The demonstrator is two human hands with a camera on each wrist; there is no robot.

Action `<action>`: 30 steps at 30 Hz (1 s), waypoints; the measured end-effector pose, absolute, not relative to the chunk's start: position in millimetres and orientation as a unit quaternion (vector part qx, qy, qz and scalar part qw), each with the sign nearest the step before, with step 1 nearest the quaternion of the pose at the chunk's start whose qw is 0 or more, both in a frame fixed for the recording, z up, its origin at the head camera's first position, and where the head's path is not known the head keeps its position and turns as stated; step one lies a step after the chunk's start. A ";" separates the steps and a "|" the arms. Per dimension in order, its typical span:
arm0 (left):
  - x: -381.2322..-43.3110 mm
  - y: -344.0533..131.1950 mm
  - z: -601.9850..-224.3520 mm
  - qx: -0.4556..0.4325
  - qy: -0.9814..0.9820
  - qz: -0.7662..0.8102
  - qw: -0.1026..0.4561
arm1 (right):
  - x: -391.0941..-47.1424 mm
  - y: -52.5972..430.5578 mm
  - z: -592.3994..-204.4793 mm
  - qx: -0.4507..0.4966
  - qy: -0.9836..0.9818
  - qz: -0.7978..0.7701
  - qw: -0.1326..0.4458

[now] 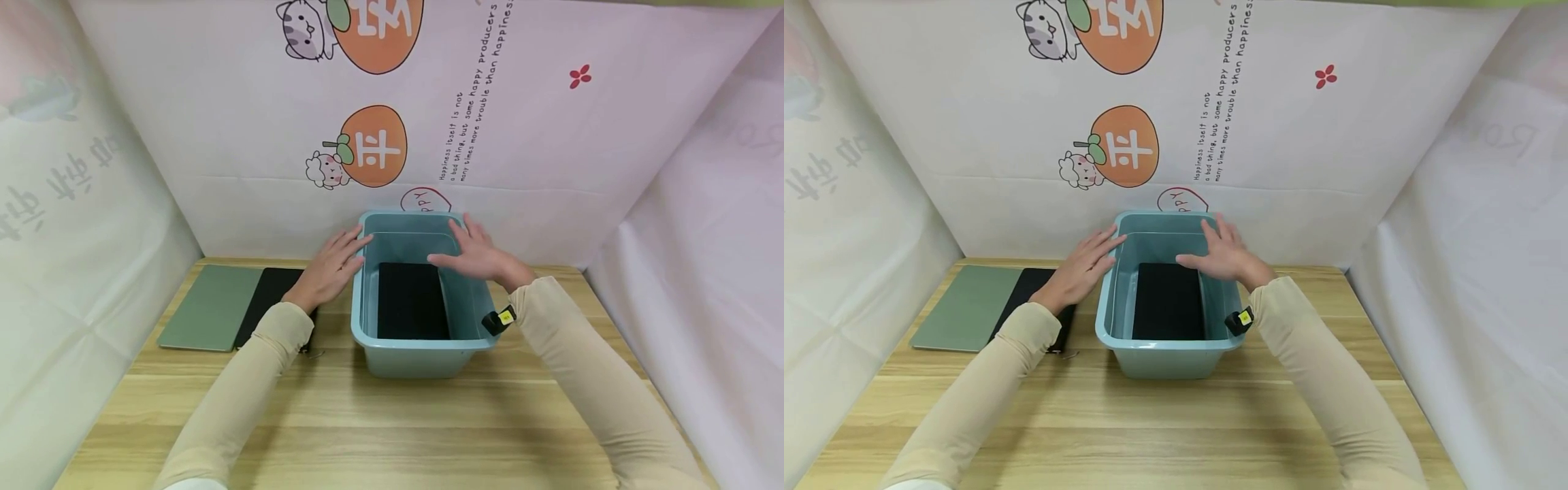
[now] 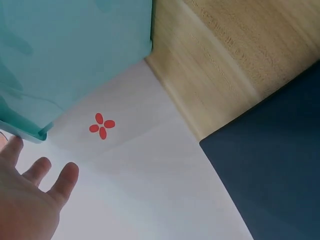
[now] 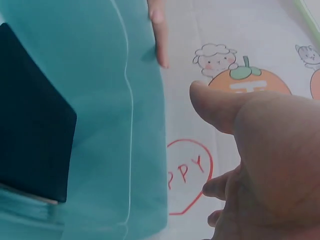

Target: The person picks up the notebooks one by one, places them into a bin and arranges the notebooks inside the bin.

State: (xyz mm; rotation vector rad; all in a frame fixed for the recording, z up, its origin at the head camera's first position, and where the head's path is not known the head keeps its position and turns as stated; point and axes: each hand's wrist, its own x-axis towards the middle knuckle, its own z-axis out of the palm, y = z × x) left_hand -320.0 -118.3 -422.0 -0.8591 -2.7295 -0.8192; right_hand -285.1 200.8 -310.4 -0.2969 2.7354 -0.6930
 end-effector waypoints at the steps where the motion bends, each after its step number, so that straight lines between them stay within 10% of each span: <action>1: -319.2 -118.6 -421.3 -0.287 -0.915 -0.271 0.082 | -285.2 203.1 -311.2 -0.105 0.953 -0.237 0.154; 30: -310.0 -130.2 -406.9 -0.206 -0.951 -0.187 0.136 | -287.8 258.0 -338.0 -0.237 0.943 -0.205 0.112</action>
